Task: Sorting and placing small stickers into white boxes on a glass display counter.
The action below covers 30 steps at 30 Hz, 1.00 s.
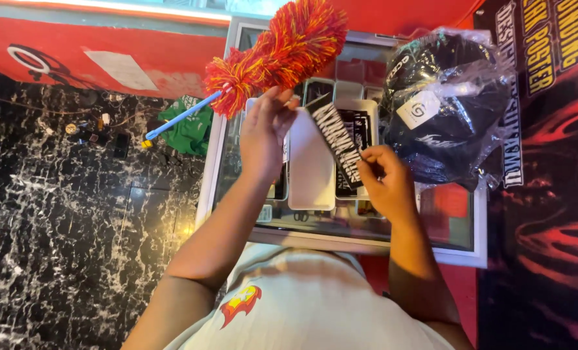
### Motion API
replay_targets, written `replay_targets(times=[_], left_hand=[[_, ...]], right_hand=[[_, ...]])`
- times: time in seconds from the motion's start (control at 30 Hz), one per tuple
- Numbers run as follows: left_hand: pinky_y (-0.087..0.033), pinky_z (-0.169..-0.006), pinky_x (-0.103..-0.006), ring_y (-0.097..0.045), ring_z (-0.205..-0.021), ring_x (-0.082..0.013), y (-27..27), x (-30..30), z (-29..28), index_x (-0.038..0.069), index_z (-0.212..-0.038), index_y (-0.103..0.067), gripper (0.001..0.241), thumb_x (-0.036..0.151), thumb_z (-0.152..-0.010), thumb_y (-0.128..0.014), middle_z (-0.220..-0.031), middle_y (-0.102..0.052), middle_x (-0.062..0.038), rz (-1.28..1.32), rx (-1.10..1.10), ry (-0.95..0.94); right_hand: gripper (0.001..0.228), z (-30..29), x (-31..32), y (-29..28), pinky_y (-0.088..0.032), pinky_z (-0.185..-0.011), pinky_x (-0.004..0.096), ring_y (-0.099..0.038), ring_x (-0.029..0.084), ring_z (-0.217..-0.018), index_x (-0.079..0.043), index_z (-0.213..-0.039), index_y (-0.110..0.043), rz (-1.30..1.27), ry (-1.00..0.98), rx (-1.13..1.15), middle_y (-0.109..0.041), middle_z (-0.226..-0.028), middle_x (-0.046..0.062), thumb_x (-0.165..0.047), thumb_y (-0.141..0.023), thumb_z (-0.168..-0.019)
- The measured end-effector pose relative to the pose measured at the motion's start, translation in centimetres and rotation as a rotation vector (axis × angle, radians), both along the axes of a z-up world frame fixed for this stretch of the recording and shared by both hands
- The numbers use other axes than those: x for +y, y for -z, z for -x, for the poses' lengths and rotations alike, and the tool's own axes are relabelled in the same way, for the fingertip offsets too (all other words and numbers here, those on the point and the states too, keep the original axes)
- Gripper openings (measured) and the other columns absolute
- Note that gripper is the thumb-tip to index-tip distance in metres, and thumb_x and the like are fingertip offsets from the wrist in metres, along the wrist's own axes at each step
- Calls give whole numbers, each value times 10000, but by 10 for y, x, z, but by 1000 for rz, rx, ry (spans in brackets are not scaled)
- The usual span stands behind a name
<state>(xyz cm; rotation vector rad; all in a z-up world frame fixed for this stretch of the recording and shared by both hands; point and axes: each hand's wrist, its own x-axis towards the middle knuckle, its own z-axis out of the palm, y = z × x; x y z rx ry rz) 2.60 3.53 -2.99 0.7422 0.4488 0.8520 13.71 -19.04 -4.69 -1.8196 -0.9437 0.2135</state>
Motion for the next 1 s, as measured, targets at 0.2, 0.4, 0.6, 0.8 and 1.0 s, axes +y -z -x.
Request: replay_targets(times=[0.2, 0.4, 0.6, 0.8, 1.0], left_hand=[[-574, -541, -319, -624, -656, -191, -1, -74, -2, 81, -1340, -566, 312, 223, -1064, -594, -888, -596, -78, 9, 80, 428], [-607, -818, -364, -720, -896, -174, 53, -52, -13, 220, -1179, -759, 355, 502, -1014, -619, -944, -752, -56, -233, 476, 562], [-501, -1031, -457, -663, -1170, -309, 37, -58, 5, 122, -1261, -687, 361, 362, -1101, -469, -1119, -716, -133, -739, 456, 583], [-615, -737, -399, -658, -812, -274, -63, -60, 27, 9, -1533, -440, 448, 200, -1150, -305, -1023, -603, -268, -796, 217, 469], [-565, -793, -386, -692, -1064, -285, -33, -52, 4, 62, -1115, -665, 505, 531, -1015, -504, -1072, -687, -124, -117, 433, 408]], right_hand=[[392, 40, 33, -20, -560, -835, 543, -659, 476, -979, 51, -1072, -682, 9, -92, -471, -640, -1045, 255, 62, -773, -691], [260, 42, 38, -51, -561, -837, 417, -704, 263, -853, 8, -1227, -694, -179, -105, 10, -706, -989, 159, 9, -566, -1001], [249, 7, 49, -62, -552, -967, 379, -614, 283, -1177, 60, -1253, -626, -406, -19, -68, -604, -1297, 207, 58, -535, -1021], [449, 26, 43, -38, -401, -1142, 530, -493, 464, -1360, 74, -1407, -552, -194, -12, -565, -464, -1471, 285, -178, -618, -1041], [543, 43, 46, -29, -460, -1030, 536, -614, 462, -1148, 28, -1367, -606, -69, -133, -360, -649, -1198, 235, -63, -731, -846]])
